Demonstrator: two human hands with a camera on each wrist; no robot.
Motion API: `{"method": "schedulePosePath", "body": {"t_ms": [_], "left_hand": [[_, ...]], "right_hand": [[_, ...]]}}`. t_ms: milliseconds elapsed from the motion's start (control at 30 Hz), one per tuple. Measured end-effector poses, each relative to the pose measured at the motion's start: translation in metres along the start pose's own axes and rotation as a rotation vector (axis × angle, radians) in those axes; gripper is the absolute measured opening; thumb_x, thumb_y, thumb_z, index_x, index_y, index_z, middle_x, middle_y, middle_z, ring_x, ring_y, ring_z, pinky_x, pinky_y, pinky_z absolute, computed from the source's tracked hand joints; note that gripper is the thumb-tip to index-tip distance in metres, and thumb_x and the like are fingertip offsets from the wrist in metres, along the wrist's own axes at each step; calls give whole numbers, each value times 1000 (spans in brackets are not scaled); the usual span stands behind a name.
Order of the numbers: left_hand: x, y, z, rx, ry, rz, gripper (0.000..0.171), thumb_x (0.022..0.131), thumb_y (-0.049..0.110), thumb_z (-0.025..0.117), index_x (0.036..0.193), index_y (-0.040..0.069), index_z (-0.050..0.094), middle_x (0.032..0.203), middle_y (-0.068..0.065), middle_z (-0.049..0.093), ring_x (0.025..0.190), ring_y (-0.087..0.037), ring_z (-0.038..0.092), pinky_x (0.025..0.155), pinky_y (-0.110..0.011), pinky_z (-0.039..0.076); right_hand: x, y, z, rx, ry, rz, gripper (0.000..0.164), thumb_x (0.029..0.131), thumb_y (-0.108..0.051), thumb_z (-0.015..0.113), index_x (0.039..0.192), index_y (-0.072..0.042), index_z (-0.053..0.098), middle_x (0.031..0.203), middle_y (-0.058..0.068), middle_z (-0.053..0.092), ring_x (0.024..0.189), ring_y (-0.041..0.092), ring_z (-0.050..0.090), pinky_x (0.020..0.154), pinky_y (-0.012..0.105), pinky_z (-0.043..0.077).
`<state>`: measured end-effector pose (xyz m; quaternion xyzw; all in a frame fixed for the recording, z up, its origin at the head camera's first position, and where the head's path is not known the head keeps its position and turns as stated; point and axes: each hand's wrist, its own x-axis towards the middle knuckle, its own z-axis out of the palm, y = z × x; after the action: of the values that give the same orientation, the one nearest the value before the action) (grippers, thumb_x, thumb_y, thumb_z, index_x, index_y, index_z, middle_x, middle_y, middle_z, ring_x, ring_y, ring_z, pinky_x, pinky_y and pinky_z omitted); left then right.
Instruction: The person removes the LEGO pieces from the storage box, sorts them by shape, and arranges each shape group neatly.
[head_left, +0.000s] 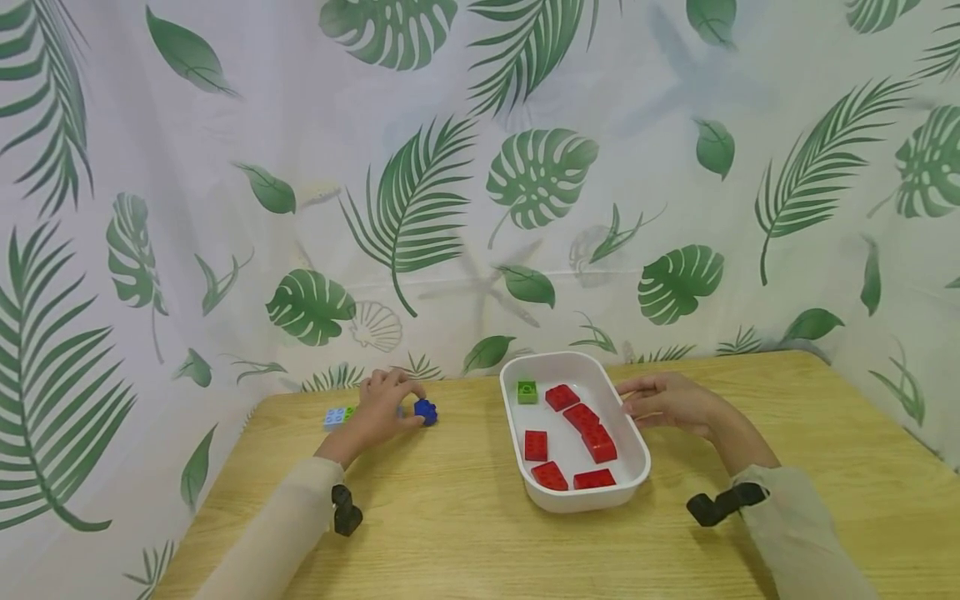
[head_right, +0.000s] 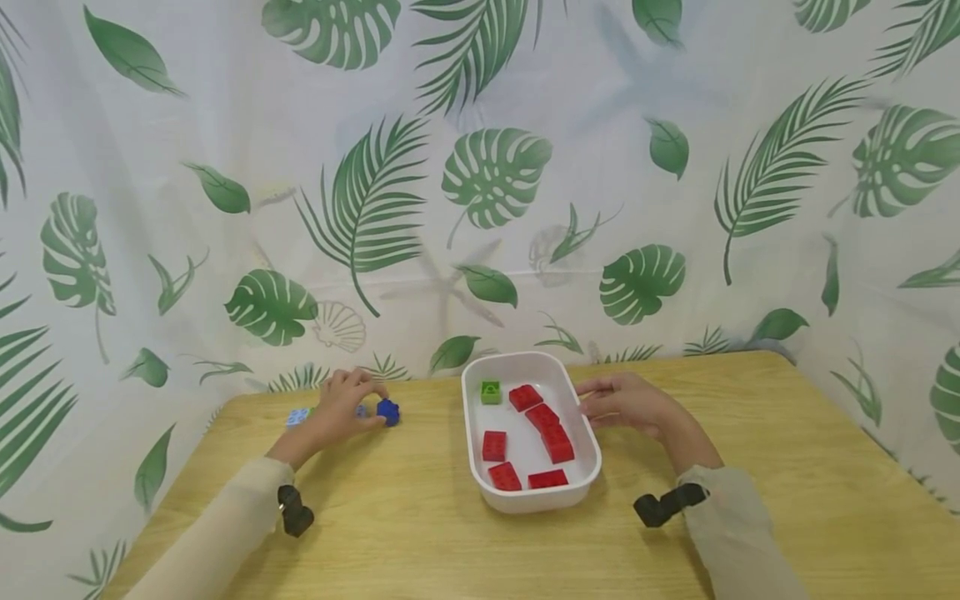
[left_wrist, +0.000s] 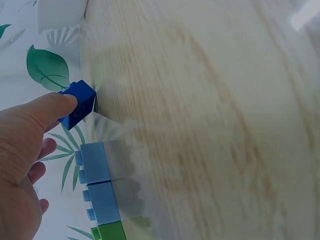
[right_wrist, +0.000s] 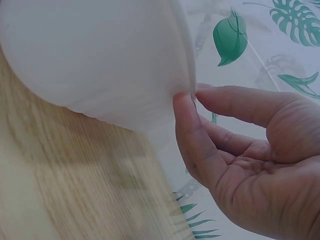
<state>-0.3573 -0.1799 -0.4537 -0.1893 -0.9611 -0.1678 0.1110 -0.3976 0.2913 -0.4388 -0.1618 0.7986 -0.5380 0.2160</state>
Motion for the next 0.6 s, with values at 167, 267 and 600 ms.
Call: {"method": "schedulePosePath", "body": {"t_ms": [167, 267, 600], "left_hand": [[-1, -2, -3, 56, 5, 25, 26, 87, 20, 81, 107, 11, 67, 122, -14, 54, 117, -38, 40, 100, -62, 27], [-1, -3, -4, 94, 2, 43, 26, 86, 20, 82, 105, 10, 66, 117, -13, 53, 113, -37, 40, 99, -62, 28], [1, -8, -4, 198, -30, 58, 32, 85, 21, 83, 105, 8, 62, 112, -11, 53, 115, -36, 42, 100, -63, 30]], "right_hand": [[-1, -1, 0, -7, -1, 1, 57, 96, -15, 68, 144, 9, 48, 114, 9, 71, 106, 18, 68, 97, 42, 57], [-2, -1, 0, -8, -9, -7, 57, 97, -15, 67, 144, 10, 47, 115, 9, 71, 106, 17, 68, 97, 42, 57], [-2, -3, 1, -4, -3, 4, 58, 96, -16, 68, 144, 8, 47, 116, 10, 71, 106, 18, 68, 97, 42, 56]]}}
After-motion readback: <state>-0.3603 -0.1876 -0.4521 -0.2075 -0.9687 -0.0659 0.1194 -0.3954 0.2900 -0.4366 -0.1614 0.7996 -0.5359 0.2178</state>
